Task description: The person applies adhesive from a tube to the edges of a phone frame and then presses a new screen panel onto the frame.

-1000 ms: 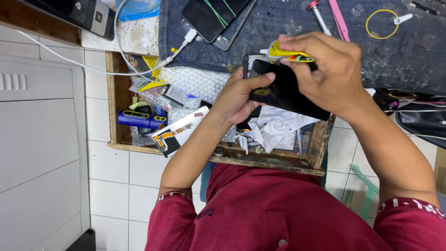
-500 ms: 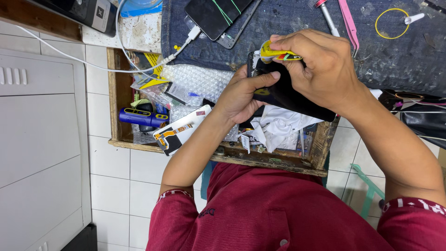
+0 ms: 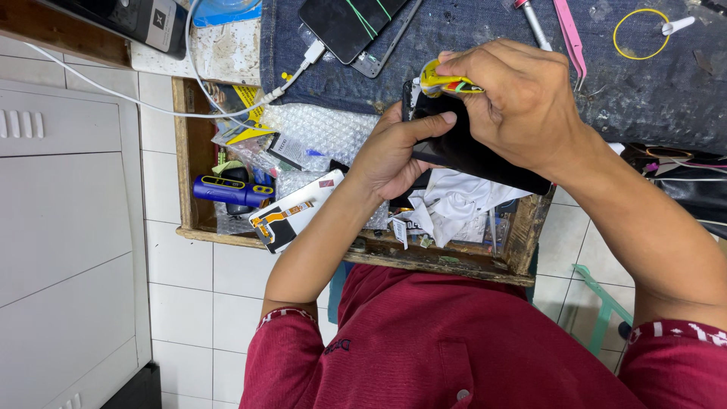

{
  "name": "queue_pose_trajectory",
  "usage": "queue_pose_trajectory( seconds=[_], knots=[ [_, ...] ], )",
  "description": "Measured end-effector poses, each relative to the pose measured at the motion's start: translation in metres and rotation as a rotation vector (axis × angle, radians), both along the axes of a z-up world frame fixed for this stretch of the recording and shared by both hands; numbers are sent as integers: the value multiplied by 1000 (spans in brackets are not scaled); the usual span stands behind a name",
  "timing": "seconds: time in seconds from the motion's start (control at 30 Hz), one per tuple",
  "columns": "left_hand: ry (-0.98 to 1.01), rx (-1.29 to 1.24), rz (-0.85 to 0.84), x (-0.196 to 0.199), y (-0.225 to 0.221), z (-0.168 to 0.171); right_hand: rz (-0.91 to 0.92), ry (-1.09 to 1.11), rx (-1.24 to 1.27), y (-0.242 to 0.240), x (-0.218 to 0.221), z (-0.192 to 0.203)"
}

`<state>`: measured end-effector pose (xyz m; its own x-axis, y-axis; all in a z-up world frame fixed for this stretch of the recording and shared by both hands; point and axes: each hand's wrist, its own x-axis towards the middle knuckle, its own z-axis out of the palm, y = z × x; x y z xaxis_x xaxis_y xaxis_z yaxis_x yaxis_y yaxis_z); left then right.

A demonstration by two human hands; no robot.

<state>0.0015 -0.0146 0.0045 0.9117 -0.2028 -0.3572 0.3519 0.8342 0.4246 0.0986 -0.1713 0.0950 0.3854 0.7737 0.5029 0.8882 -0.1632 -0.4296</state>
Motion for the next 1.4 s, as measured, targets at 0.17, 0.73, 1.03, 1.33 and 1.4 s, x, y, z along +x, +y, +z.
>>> queue_pose_trajectory(
  seconds=[0.17, 0.73, 1.03, 1.33, 1.4],
  knots=[
    [17, 30, 7, 0, 0, 0, -3, -5, 7, -2, 0, -2],
    [47, 23, 15, 1, 0, -1, -52, -9, -5, -8, 1, -4],
    [37, 21, 17, 1, -1, -4, -77, -10, -15, -12, 1, -6],
    [50, 25, 20, 1, 0, 0, -65, -32, -5, -16, 2, -5],
    [52, 26, 23, 2, 0, -1, -73, -35, -11, -17, 2, -4]
  ],
)
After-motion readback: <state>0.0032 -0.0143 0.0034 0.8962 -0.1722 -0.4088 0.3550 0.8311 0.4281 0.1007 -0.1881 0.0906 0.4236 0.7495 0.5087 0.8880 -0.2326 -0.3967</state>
